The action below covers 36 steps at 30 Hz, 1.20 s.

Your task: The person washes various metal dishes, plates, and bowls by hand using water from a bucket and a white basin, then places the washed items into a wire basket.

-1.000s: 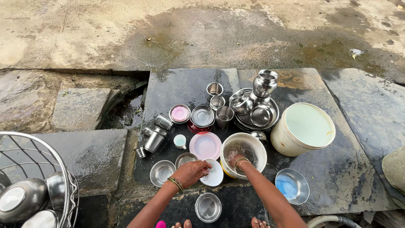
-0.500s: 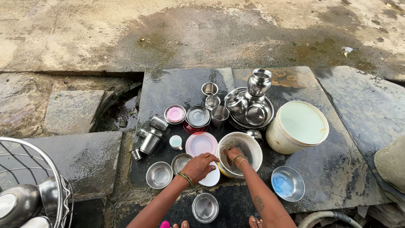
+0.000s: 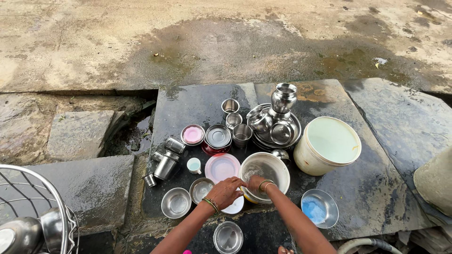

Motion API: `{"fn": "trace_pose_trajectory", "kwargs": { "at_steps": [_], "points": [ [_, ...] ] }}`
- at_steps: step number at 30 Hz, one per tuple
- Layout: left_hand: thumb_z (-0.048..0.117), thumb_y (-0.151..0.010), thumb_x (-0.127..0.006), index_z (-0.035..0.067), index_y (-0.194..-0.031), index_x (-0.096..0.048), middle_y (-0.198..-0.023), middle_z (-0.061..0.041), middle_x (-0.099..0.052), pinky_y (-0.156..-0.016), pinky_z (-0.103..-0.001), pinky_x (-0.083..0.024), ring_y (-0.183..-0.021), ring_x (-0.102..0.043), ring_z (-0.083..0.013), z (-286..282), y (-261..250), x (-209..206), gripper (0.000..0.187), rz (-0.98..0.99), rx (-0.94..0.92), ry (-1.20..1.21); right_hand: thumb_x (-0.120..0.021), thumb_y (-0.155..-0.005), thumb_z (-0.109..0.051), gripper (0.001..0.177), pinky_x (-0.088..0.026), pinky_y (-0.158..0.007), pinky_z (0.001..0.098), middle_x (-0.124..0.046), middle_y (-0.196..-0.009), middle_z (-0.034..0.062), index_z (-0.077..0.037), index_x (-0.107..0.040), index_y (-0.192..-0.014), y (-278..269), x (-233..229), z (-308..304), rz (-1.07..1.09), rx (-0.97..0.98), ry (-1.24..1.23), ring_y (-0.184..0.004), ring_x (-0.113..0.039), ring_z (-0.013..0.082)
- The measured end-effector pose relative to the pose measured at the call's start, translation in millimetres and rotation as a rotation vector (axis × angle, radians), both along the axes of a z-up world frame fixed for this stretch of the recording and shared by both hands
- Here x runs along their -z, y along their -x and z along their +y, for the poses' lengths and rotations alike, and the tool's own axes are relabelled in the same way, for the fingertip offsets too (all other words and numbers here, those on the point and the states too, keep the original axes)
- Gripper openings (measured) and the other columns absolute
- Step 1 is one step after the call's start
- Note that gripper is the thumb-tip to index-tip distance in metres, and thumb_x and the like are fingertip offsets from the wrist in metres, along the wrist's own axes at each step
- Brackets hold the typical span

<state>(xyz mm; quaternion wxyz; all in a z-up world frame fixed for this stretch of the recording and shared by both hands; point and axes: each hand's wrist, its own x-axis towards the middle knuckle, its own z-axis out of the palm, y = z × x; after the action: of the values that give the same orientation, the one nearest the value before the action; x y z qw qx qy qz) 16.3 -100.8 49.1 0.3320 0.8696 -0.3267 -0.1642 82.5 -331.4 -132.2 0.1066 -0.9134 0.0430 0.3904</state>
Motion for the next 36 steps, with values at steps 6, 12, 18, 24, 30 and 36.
{"fn": "trace_pose_trajectory", "kwargs": {
  "at_steps": [6, 12, 18, 24, 30, 36],
  "points": [
    [0.024, -0.094, -0.068, 0.015, -0.13, -0.061, -0.131, -0.011, -0.061, -0.102, -0.045, -0.048, -0.121, -0.059, -0.0306, -9, 1, 3, 0.038, -0.056, -0.001, 0.044, -0.065, -0.093, -0.031, 0.038, -0.059, -0.089, 0.0515, -0.074, -0.117, 0.0175, -0.012, -0.071, -0.126, 9, -13, -15, -0.059, -0.66, 0.294, -0.107, -0.072, 0.0382],
    [0.011, -0.094, -0.06, 0.014, -0.143, -0.052, -0.143, -0.012, -0.055, -0.108, -0.043, -0.046, -0.132, -0.053, -0.0311, -26, -21, 29, 0.049, -0.125, 0.011, 0.085, -0.084, -0.076, -0.027, 0.045, -0.054, -0.091, 0.0443, -0.075, -0.109, 0.0133, -0.011, -0.071, -0.116, 21, -59, -43, -0.115, -0.523, -0.043, -0.104, -0.07, 0.032],
    [0.011, -0.085, -0.062, 0.012, -0.146, -0.046, -0.158, -0.011, -0.041, -0.117, -0.05, -0.031, -0.147, -0.038, -0.0291, -50, -37, 61, 0.064, -0.357, 0.202, -0.029, -0.071, -0.086, -0.02, 0.032, -0.056, -0.088, 0.049, -0.074, -0.093, 0.0099, -0.023, -0.07, -0.118, 67, -131, -40, -0.382, -0.407, 0.025, -0.097, -0.071, 0.0322],
    [0.036, -0.091, -0.068, 0.025, -0.137, -0.054, -0.151, -0.002, -0.046, -0.118, -0.067, -0.015, -0.146, -0.036, -0.0243, -71, -35, 52, 0.049, -0.357, 0.356, -0.4, -0.06, -0.089, -0.006, 0.037, -0.028, -0.122, 0.0486, -0.076, -0.095, -0.0036, -0.026, -0.072, -0.117, 97, -164, -58, -0.862, -0.681, 0.033, -0.1, -0.069, 0.0157],
    [0.032, -0.098, -0.061, 0.021, -0.109, -0.069, -0.111, 0.002, -0.073, -0.122, -0.062, -0.027, -0.124, -0.06, -0.0186, -66, -56, 39, 0.017, -0.546, 0.502, -0.415, -0.064, -0.088, -0.019, 0.018, -0.031, -0.117, 0.047, -0.071, -0.121, -0.0036, -0.021, -0.071, -0.105, 108, -157, -70, -1.065, -0.567, -0.152, -0.122, -0.061, 0.0164],
    [0.023, -0.102, -0.057, 0.022, -0.108, -0.07, -0.099, -0.001, -0.076, -0.114, -0.059, -0.036, -0.112, -0.067, -0.0193, -69, -41, 1, 0.014, -0.604, 0.584, -0.608, -0.058, -0.097, -0.016, 0.028, -0.039, -0.109, 0.0393, -0.068, -0.134, 0.0018, -0.013, -0.072, -0.121, 93, -92, -62, -0.702, 1.027, -1.374, -0.127, -0.054, 0.0186]
  ]
}}
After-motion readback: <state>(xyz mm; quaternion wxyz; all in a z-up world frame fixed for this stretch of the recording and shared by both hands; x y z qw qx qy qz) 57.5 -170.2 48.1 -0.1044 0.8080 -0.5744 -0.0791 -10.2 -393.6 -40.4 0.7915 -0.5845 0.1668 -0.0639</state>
